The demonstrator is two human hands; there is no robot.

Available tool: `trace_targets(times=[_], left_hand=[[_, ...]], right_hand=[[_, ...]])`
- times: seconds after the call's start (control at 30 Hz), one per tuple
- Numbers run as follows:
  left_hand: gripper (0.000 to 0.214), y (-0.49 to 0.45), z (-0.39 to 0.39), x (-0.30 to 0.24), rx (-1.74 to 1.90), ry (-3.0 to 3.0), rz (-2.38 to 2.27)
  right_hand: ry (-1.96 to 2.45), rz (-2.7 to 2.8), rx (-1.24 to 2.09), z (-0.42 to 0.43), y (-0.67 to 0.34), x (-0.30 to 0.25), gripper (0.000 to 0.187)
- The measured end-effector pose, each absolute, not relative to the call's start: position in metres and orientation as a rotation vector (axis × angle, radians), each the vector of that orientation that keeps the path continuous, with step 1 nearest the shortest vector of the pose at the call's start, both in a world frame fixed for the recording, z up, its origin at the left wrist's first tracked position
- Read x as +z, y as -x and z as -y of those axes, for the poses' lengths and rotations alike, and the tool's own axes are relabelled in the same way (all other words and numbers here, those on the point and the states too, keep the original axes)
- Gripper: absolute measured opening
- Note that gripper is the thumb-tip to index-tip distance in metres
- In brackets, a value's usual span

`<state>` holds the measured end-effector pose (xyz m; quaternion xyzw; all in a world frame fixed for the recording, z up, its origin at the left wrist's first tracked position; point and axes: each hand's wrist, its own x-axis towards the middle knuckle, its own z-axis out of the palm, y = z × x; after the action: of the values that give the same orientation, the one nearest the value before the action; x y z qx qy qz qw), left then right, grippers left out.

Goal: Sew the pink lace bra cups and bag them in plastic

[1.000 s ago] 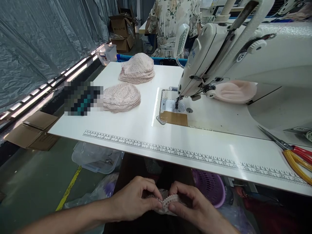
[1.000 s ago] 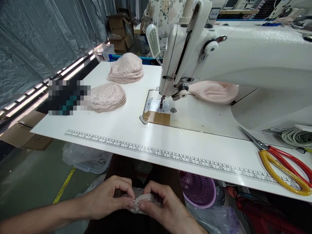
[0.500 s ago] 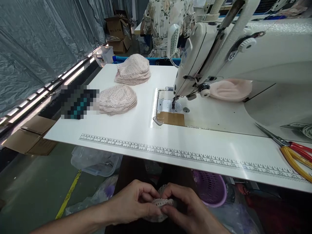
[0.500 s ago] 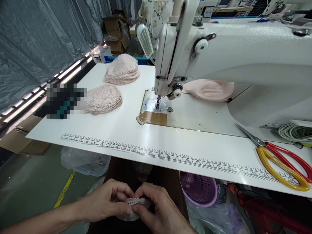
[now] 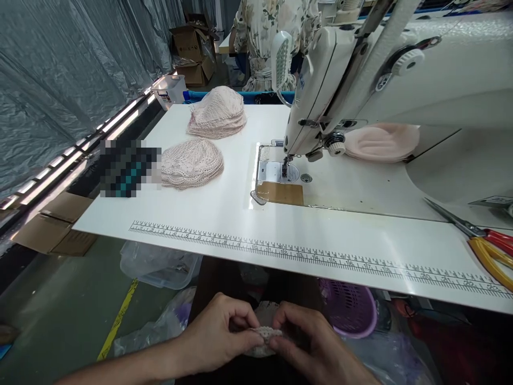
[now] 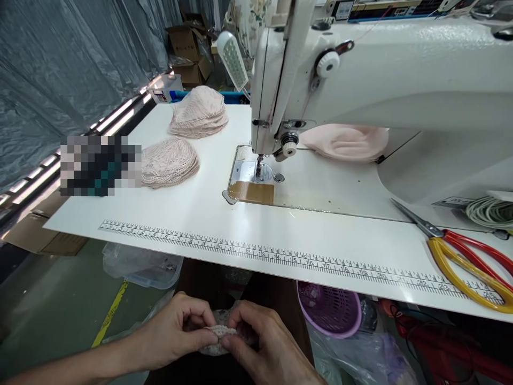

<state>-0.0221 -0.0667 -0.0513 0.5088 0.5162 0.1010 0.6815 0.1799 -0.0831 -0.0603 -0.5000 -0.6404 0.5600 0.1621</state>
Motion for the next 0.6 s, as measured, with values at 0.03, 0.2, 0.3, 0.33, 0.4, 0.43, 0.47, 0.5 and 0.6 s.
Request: trace_targets(times=[0.03, 0.2, 0.3, 0.33, 0.4, 0.43, 0.47, 0.5, 0.6], left_hand=[[0.015, 0.0221, 0.067, -0.0513, 0.222, -1.142, -1.154], [0.015, 0.0211, 0.0678, -0.0514, 0.204, -1.125, -1.138], [0.015, 0.0202, 0.0677, -0.0529, 0.188, -1.104, -1.14], [0.015, 0.0201, 0.0676, -0.0535, 0.182, -1.096, -1.138], [0.018, 0.0202, 0.0674, -0.0545, 0.171, -1.076, -1.135], [0.02, 0.0205, 0.0674, -0.0548, 0.169, -1.065, -1.137], [0.021, 0.0208, 0.0673, -0.0549, 0.167, -1.053, -1.139], [0.021, 0.0211, 0.0673, -0.055, 0.167, -1.039, -1.142], [0.021, 0.0215, 0.0674, -0.0554, 0.161, -0.987, -1.129]], right_hand=[[1.426, 1.829, 1.6, 0.0837, -0.18, -0.0616, 0.009], [1.415, 1.846, 1.648, 0.0845, -0.182, -0.0631, 0.005], [1.422, 1.811, 1.689, 0.0844, -0.1826, -0.0616, 0.006], [1.418, 1.795, 1.703, 0.0844, -0.1825, -0.0611, 0.008], [1.395, 1.77, 1.729, 0.0846, -0.1821, -0.0603, 0.013], [1.386, 1.759, 1.734, 0.0846, -0.182, -0.0599, 0.014], [1.378, 1.754, 1.738, 0.0845, -0.1819, -0.0596, 0.014], [1.369, 1.753, 1.742, 0.0844, -0.1819, -0.0593, 0.013], [1.364, 1.75, 1.753, 0.0837, -0.1821, -0.0581, 0.009]])
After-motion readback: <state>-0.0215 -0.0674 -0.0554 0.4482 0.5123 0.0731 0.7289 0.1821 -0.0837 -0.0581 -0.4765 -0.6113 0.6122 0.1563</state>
